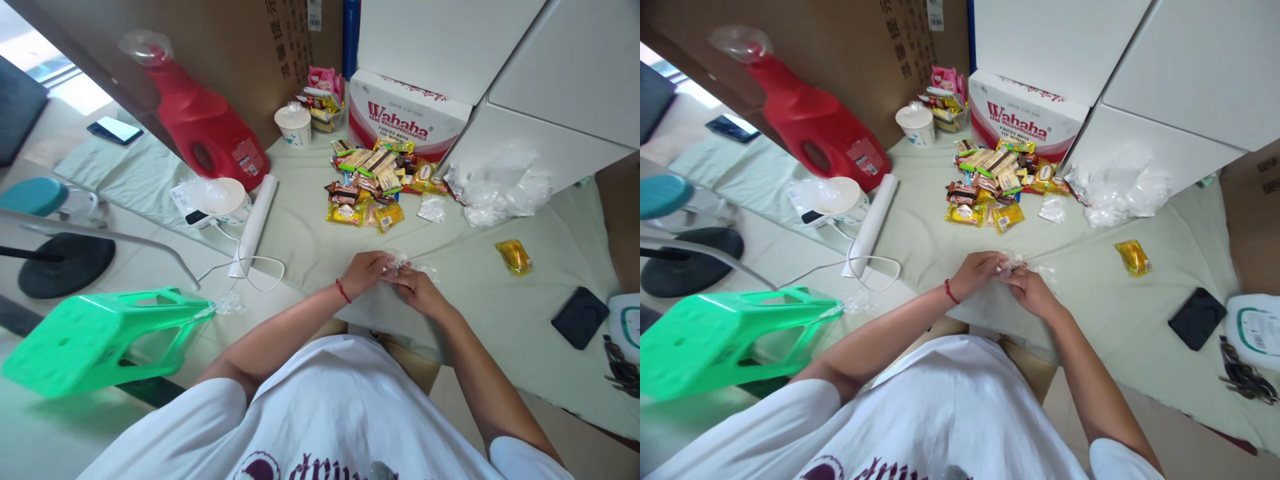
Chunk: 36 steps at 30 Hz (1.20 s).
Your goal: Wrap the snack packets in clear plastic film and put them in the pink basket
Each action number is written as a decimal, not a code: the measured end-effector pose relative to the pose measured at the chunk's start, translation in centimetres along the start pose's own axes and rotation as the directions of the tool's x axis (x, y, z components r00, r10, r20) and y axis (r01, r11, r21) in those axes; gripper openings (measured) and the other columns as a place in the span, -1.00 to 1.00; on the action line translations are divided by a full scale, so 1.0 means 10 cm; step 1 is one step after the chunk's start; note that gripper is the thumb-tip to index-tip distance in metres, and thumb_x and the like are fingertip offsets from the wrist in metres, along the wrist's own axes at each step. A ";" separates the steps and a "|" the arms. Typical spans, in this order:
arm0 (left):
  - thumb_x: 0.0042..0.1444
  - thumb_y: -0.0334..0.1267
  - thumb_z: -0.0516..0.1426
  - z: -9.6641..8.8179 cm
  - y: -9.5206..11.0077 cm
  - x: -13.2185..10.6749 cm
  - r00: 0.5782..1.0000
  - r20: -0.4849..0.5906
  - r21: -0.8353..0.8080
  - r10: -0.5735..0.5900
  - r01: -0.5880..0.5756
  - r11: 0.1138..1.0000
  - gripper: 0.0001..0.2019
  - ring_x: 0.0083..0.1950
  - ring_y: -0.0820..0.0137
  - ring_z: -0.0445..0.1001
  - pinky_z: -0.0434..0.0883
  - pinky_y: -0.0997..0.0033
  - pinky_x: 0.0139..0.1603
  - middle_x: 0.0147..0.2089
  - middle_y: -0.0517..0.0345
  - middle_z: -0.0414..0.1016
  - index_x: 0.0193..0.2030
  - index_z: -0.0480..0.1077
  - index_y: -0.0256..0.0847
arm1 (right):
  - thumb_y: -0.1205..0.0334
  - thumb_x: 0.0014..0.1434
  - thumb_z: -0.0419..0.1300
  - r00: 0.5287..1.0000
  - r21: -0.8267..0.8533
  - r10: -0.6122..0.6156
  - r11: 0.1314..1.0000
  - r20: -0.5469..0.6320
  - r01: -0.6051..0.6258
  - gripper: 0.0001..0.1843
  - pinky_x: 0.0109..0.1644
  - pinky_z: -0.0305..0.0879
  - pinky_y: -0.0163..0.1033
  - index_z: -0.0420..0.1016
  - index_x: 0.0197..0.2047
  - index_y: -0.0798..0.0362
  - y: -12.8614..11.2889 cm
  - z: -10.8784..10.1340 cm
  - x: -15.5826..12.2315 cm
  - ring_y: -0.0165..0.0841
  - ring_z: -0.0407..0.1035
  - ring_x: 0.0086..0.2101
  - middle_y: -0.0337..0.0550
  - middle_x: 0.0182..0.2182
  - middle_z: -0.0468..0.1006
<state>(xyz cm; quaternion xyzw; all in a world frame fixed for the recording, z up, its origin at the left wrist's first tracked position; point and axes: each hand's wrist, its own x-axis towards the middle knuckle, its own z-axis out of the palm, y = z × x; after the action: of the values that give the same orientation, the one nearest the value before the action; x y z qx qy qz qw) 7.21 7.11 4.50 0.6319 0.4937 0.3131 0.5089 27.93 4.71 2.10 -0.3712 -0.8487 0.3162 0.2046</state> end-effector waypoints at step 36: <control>0.35 -0.31 0.04 0.69 -0.05 -0.17 0.965 -0.030 0.733 0.260 -0.156 0.663 -0.84 0.14 0.00 0.35 0.26 -0.05 0.08 0.07 -0.24 0.43 -0.01 0.40 -0.19 | -0.21 0.38 0.05 0.691 0.540 0.588 0.774 -0.420 -0.330 -0.51 0.10 0.43 -0.09 0.57 -0.01 -0.01 -0.28 0.29 -0.19 -0.21 0.51 -0.08 -0.09 -0.08 0.66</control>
<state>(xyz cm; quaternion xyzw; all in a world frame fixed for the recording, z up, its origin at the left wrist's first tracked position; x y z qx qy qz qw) 12.69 3.19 2.24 0.8112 0.5338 0.1898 0.1452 26.07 0.64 1.76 -0.5993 -0.5338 0.4090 0.4343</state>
